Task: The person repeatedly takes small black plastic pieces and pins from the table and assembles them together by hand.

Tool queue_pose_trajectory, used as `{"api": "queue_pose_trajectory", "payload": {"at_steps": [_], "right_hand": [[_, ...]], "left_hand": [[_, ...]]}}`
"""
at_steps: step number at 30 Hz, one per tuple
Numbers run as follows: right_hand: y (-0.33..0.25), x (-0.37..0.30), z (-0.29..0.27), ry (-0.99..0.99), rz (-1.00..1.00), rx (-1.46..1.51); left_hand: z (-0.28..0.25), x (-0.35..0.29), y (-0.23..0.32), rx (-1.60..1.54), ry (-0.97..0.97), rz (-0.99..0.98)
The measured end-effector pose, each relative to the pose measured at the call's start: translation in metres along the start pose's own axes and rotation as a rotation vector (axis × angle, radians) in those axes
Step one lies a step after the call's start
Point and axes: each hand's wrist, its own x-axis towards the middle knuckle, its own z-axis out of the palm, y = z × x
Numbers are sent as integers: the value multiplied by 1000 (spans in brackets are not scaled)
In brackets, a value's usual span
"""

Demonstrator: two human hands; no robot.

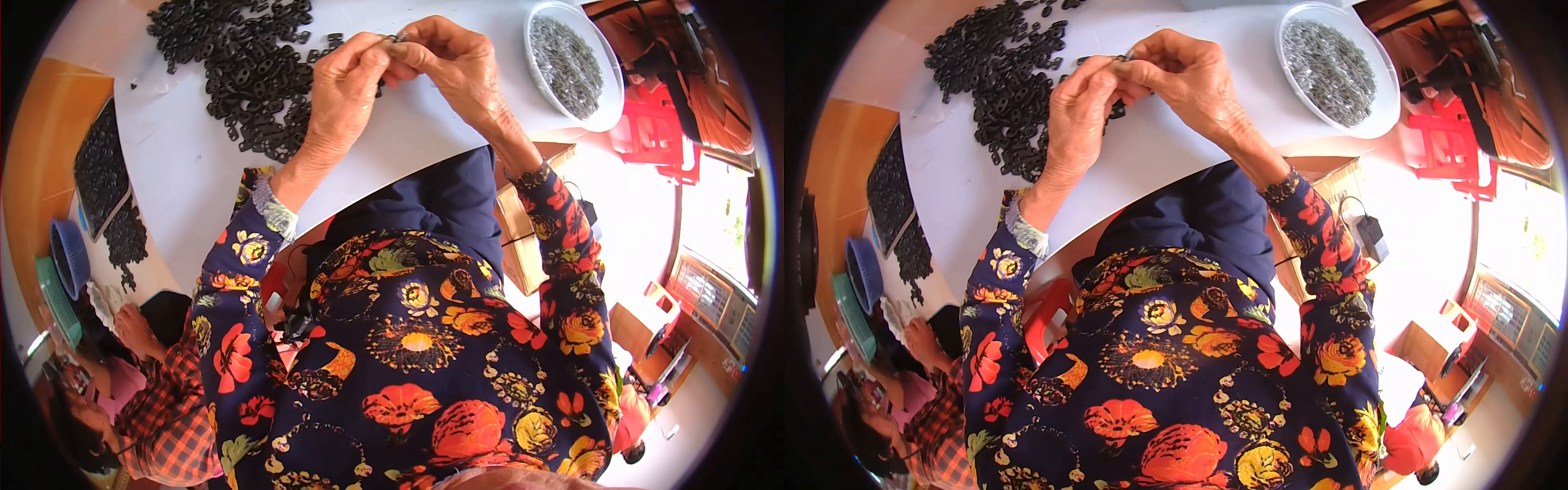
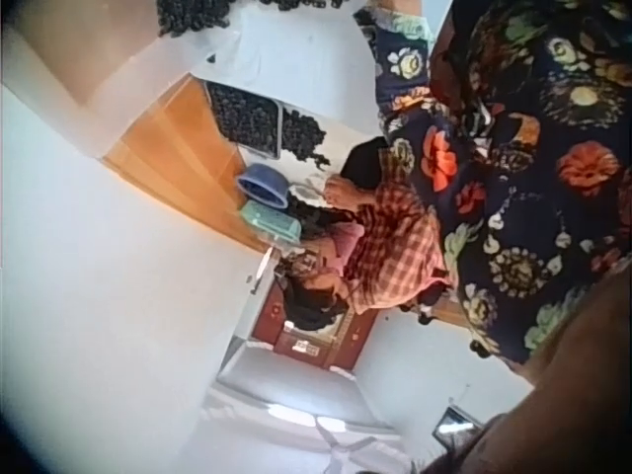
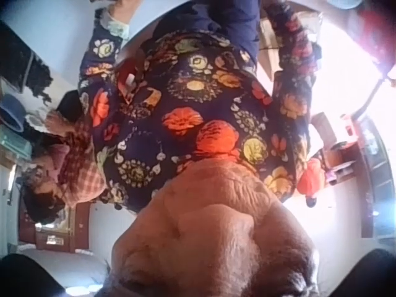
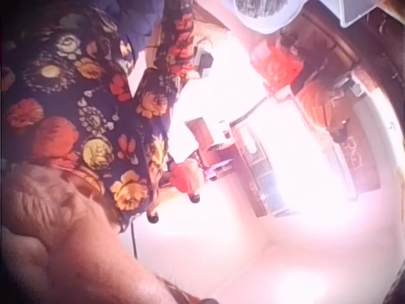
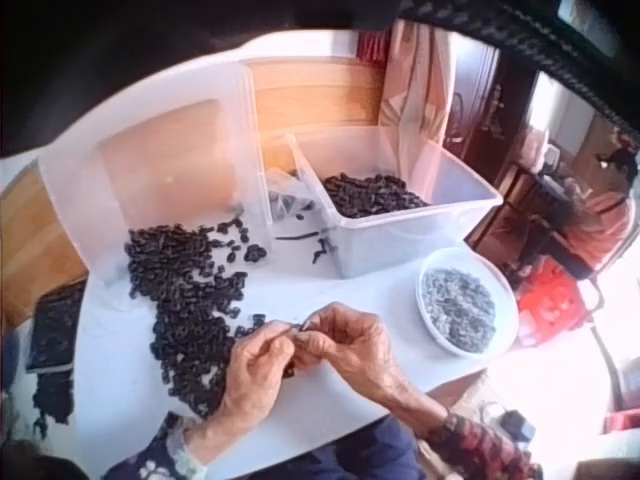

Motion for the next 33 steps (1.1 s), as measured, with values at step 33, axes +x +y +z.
{"api": "queue_pose_trajectory", "payload": {"at_steps": [33], "right_hand": [[13,-30,2,-27,-34,108]], "left_hand": [[-113,50,44,1267,-246,418]]}}
